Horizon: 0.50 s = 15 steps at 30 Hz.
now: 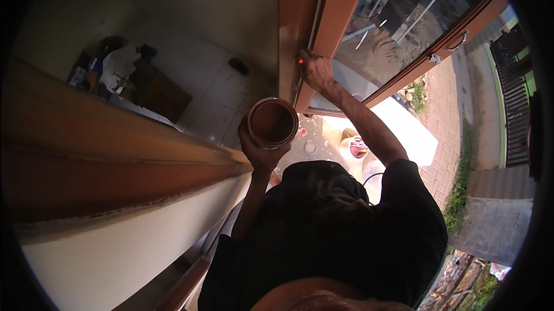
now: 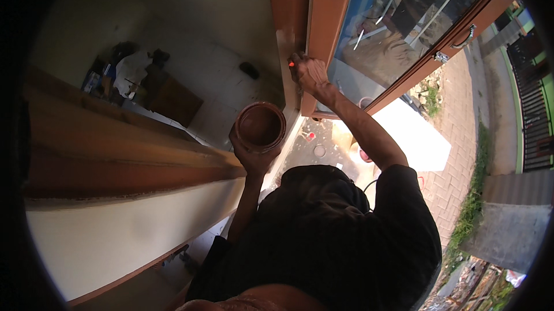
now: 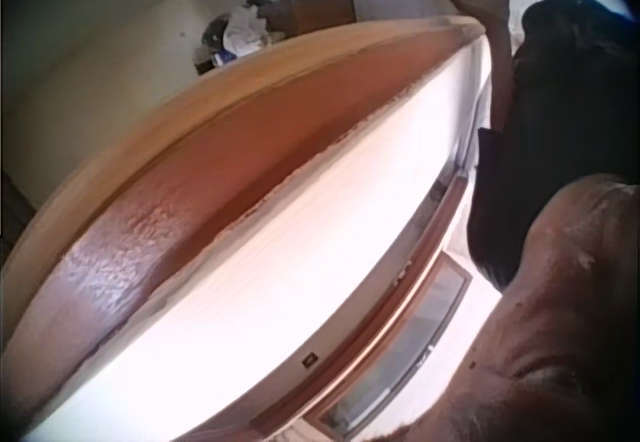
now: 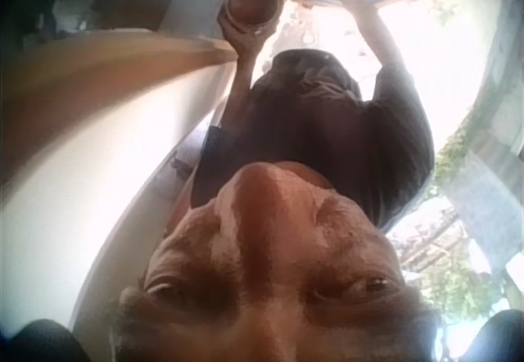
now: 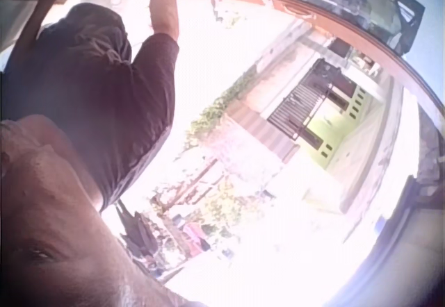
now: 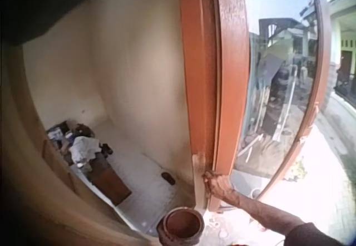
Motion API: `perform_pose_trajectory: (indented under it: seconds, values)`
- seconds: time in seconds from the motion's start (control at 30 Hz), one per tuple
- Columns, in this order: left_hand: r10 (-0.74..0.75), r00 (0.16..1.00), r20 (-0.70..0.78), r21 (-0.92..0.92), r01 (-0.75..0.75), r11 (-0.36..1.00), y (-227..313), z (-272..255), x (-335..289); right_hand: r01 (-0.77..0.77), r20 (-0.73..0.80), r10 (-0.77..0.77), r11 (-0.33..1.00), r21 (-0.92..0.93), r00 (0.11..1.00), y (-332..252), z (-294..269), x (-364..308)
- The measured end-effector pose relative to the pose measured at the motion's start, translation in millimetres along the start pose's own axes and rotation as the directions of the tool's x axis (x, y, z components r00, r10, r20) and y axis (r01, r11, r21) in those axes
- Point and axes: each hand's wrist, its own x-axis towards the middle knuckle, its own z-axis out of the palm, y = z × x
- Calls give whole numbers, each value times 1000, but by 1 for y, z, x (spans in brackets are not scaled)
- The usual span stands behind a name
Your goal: The person stains a wooden door frame and its window dividers using a paintbrush and a can of brown stain.
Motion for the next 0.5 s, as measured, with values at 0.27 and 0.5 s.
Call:
perform_pose_trajectory:
  seconds: [0.27,0.5]
  values:
    - [83,996,-22,132,-79,988,5,2,0,51,-301,-94,988,-148,949,-4,-72,44]
    - [8,999,-33,33,-7,999,-5,-1,-7,80,-286,-116,988,-135,951,-1,-48,17]
